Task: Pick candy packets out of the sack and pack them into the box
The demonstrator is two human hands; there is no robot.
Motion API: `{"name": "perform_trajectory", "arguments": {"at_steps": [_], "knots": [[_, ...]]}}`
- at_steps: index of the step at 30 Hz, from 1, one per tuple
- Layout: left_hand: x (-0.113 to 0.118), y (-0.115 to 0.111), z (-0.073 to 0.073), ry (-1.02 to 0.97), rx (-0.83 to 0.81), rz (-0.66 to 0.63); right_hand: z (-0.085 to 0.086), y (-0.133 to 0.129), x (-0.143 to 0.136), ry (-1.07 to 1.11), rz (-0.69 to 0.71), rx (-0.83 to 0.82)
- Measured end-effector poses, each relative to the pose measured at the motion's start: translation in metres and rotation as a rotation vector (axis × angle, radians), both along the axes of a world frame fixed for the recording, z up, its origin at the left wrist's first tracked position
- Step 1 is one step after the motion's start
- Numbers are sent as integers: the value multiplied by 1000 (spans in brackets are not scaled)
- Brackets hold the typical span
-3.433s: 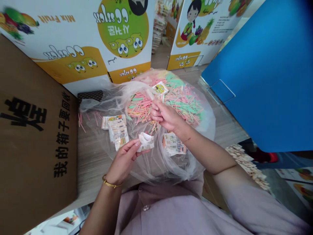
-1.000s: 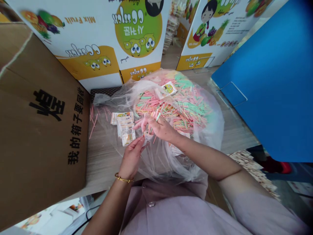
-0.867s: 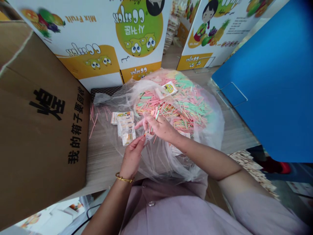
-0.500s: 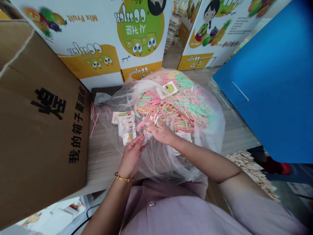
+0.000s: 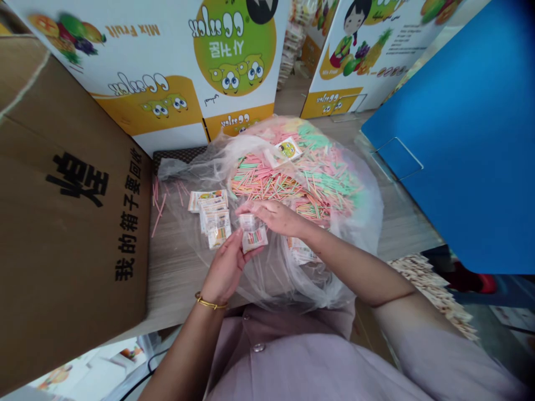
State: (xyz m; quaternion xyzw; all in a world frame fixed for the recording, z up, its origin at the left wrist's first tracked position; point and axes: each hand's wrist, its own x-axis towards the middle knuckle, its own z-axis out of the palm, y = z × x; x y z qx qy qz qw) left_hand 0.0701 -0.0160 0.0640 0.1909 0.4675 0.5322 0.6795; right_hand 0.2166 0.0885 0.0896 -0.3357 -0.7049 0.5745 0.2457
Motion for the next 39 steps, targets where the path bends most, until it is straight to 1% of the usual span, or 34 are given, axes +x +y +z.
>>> {"name": "perform_trajectory", "arguments": {"at_steps": [2,3,5,7,10,12,13,14,16,17,18,19,20,22,23,24,26,29,31,33,35,37,39], "knots": [[0,0,0,47,34,-30,-4,5,4,14,-11,-49],[0,0,-1,79,47,-46,-7,7,6,34,12,-73],[-1,0,-3,127,53,-77,-10,10,9,48,100,-100],[-1,-1,-5,137,36,-99,-11,10,11,35,149,-91],[-4,-2,-8,143,21,-127,-8,10,10,21,119,-59],[-9,-5,-8,238,59,-123,-6,9,7,11,91,-27],[-12,-8,-8,349,91,-83,-5,8,4,-6,70,-1],[-17,-11,-8,506,124,-7,-5,8,0,-29,41,29],[-27,-20,-9,875,181,208,-7,7,-14,-81,-14,90],[-32,-24,-11,1036,209,296,-9,7,-22,-98,-21,114],[-35,-28,-13,1151,250,332,-12,7,-32,-111,-12,132],[-37,-32,-15,1228,307,310,-15,7,-42,-122,8,148],[-36,-36,-18,1278,372,242,-18,7,-52,-133,30,162],[-31,-40,-26,1348,470,50,-22,10,-64,-166,40,196],[-27,-41,-31,1387,484,-37,-22,13,-65,-187,18,226],[-23,-42,-35,1432,474,-104,-21,16,-61,-208,-17,261],[-15,-44,-43,1530,427,-176,-15,22,-39,-254,-94,331],[-9,-46,-51,1620,400,-207,-4,24,20,-404,-163,377],[-8,-47,-53,1630,406,-195,-2,16,63,-598,-182,409],[-9,-46,-53,1624,408,-181,-7,0,98,-774,-108,421],[-9,-45,-53,1626,410,-173,-20,-17,120,-890,-74,447],[-9,-44,-52,1651,415,-161,-35,-30,131,-917,-70,481],[-9,-41,-50,1695,431,-140,-47,-37,135,-889,-101,507]]}}
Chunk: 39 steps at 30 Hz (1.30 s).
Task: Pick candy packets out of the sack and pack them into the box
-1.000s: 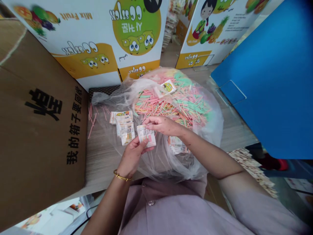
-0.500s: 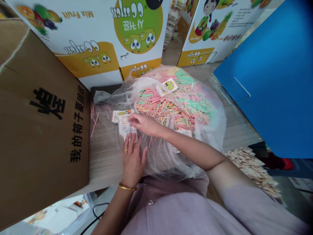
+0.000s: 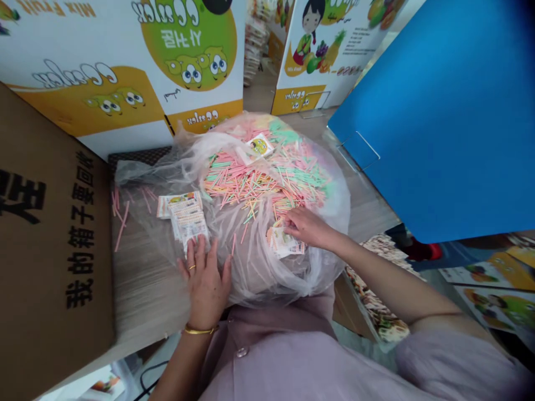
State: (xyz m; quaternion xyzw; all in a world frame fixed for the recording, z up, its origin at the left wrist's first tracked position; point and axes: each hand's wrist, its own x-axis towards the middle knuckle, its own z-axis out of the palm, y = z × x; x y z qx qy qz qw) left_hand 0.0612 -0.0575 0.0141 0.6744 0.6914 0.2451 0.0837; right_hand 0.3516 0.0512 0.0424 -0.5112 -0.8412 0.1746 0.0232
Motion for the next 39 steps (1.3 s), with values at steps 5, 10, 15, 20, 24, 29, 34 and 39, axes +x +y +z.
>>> {"name": "perform_trajectory", "arguments": {"at_steps": [5,10,15,20,24,29,34,39], "knots": [[2,9,8,-3,141,-78,-9,-1,6,83,-36,35],[14,14,17,-133,219,-188,-9,2,11,65,12,-43],[22,12,21,-249,189,-246,-11,2,18,176,-43,7],[28,11,23,-647,-99,-155,11,-2,9,522,-319,-17],[51,16,32,-1305,-487,-77,26,-20,-32,1034,-483,-323],[65,28,44,-1705,-463,96,20,-44,-76,1061,-343,-486],[50,32,44,-1690,-501,248,16,-45,-81,1044,-250,-549],[52,30,38,-1733,-508,260,18,-46,-84,931,-182,-635]]}}
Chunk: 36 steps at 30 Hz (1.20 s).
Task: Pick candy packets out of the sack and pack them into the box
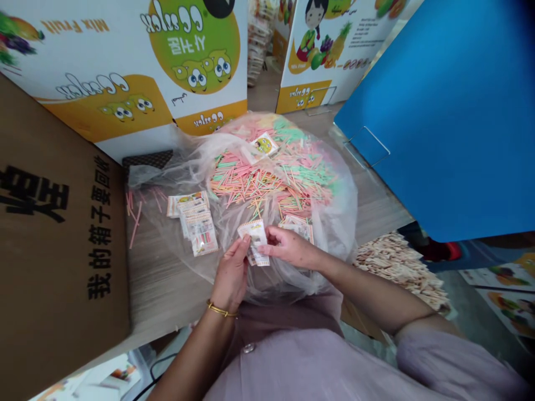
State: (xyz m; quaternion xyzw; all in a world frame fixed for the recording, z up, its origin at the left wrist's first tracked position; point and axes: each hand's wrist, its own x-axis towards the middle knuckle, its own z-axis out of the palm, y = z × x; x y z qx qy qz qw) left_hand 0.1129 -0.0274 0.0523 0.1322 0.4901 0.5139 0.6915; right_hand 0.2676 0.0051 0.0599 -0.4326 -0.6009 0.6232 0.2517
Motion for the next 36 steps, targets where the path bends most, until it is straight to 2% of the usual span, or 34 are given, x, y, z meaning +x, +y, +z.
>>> {"name": "perform_trajectory", "arguments": {"at_steps": [2,4,6,8,10,13,15,18,21,25,28,31,34,36], "knots": [[1,-1,-3,41,15,3,1,1,3,-43,10,28],[-2,-3,-4,184,96,16,3,6,15,-63,-52,73],[-7,-6,-3,433,244,17,5,15,37,-79,-106,100],[-11,-10,1,693,429,-32,8,23,64,-193,-49,133],[-11,-14,4,869,635,-175,7,28,87,-403,78,183],[2,-20,2,984,963,-540,-1,27,105,-660,176,336],[15,-25,-6,1080,1102,-766,-10,24,107,-734,126,474],[30,-33,-25,1318,1139,-917,-20,23,107,-800,9,540],[35,-38,-40,1467,1128,-964,-22,26,110,-818,-15,454],[35,-41,-45,1512,1132,-953,-19,29,116,-799,-75,401],[36,-38,-42,1492,1141,-910,-16,26,114,-762,-91,503],[37,-32,-39,1477,1139,-856,-16,17,109,-714,10,660],[36,-23,-39,1493,1123,-813,-16,7,106,-700,98,687],[35,-17,-40,1520,1119,-786,-17,3,107,-671,75,673]]}}
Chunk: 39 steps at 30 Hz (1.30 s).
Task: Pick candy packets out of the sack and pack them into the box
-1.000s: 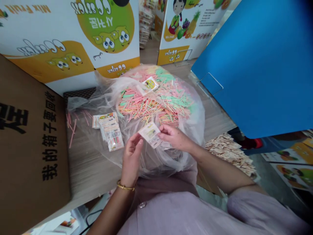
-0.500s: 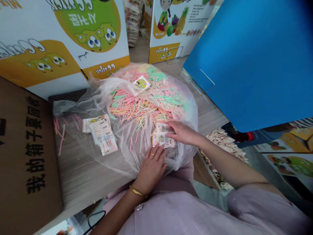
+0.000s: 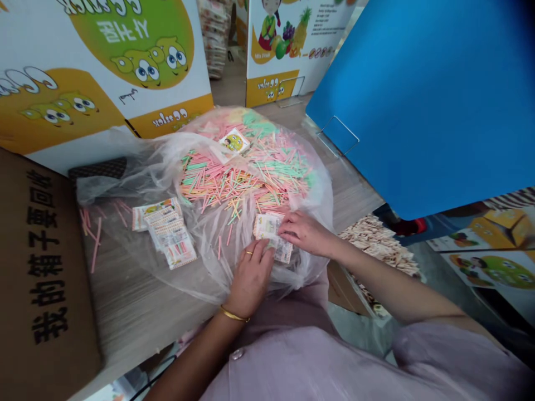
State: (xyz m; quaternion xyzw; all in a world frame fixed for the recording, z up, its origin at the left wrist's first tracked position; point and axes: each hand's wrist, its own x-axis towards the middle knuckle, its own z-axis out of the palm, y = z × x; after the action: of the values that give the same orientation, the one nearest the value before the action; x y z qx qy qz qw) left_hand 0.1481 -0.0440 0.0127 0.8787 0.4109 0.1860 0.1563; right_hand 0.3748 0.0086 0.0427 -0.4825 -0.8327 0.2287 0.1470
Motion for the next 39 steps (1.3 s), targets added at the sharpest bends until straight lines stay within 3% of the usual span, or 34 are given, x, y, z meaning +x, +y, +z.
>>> {"name": "perform_trajectory", "arguments": {"at_steps": [5,10,14,19,24,30,35,39], "knots": [[1,10,-2,56,29,20,-2,3,5,88,-211,-44],[7,26,2,133,115,-112,2,11,5,56,-408,-221],[9,49,8,189,74,-183,2,8,10,47,-549,-462],[12,62,5,207,25,-49,-10,-7,18,248,-539,-666],[16,65,4,193,18,-40,-24,-12,16,306,-461,-572],[16,76,19,227,20,-123,-32,-9,14,163,-467,-551],[17,56,29,240,56,22,-29,-7,16,151,-478,-526],[20,37,22,233,77,151,-23,1,11,216,-436,-448]]}}
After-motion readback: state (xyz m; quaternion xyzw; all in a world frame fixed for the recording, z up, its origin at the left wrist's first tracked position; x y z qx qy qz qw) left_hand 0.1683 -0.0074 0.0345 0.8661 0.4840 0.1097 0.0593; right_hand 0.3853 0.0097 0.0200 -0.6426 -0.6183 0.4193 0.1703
